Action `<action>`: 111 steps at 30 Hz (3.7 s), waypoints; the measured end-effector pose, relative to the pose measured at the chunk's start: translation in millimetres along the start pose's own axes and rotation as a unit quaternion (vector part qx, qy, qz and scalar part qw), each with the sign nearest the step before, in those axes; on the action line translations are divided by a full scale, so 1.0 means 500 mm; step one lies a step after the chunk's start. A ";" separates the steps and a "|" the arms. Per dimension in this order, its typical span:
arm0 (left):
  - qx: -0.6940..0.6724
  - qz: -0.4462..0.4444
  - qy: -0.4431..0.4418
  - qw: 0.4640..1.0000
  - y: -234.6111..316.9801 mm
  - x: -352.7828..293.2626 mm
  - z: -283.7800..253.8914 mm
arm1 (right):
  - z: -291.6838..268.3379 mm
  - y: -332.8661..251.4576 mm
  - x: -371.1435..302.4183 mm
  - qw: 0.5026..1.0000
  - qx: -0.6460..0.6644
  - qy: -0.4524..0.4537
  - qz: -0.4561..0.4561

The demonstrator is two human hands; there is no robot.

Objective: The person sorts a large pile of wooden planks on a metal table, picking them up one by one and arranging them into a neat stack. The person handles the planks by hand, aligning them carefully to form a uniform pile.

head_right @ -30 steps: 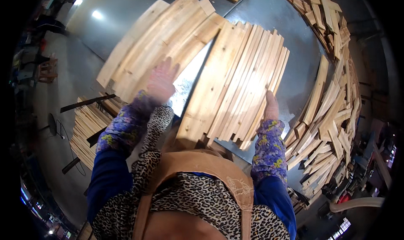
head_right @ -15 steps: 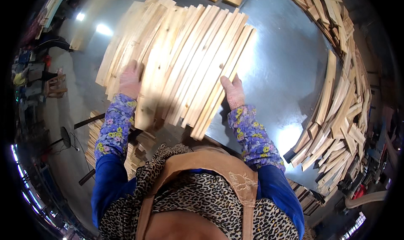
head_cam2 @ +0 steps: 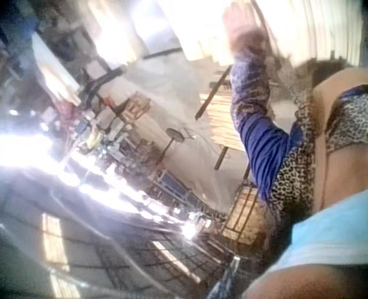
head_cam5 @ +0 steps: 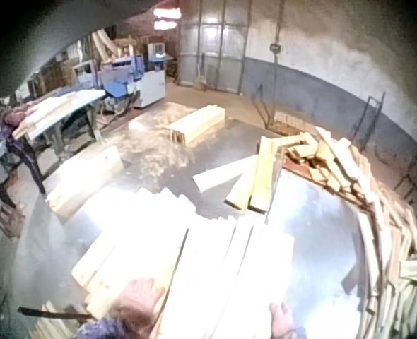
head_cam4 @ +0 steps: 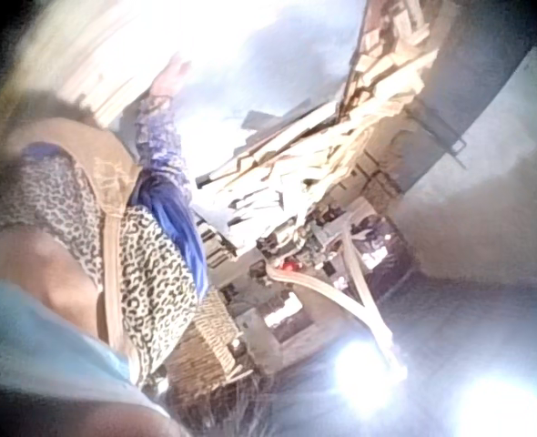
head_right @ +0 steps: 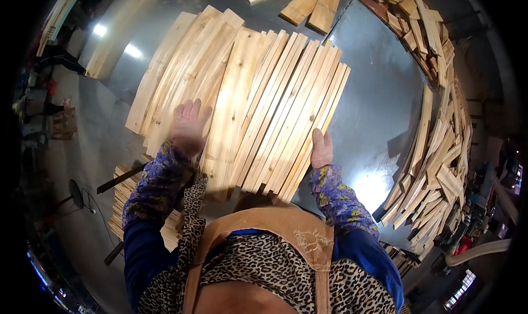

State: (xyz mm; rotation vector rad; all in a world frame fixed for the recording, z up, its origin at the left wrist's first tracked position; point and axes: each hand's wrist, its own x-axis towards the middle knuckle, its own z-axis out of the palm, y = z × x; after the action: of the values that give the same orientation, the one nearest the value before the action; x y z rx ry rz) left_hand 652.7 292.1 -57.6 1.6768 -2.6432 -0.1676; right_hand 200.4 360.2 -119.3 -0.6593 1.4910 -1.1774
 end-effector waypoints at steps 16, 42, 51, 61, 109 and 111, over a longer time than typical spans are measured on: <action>-0.173 -0.226 0.098 0.954 -0.161 0.016 -0.108 | 0.214 -0.101 0.001 0.992 0.079 -0.069 0.074; -0.275 -0.140 -0.140 0.941 0.418 0.064 -0.181 | 0.057 0.125 0.088 0.979 -0.100 -0.157 0.077; 0.112 -0.234 -0.150 0.954 0.392 0.095 -0.090 | -0.472 -0.144 0.100 0.941 -0.111 0.319 -0.022; -0.249 0.067 0.052 0.965 0.900 0.366 -0.023 | -0.642 -0.236 0.199 0.920 -0.192 0.337 0.050; -0.096 -0.122 0.087 0.984 0.460 -0.090 -0.066 | 0.181 -0.113 -0.123 0.859 -0.368 -0.353 0.052; -0.094 -0.143 0.032 0.985 0.467 -0.056 -0.082 | 0.070 -0.112 -0.078 0.866 -0.380 -0.323 -0.034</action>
State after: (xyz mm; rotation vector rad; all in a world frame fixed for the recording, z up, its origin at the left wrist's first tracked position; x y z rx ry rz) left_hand 456.4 412.3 6.5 1.9493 -2.2486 -0.3453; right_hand 233.9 362.9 -50.7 -1.4820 1.2998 -0.2817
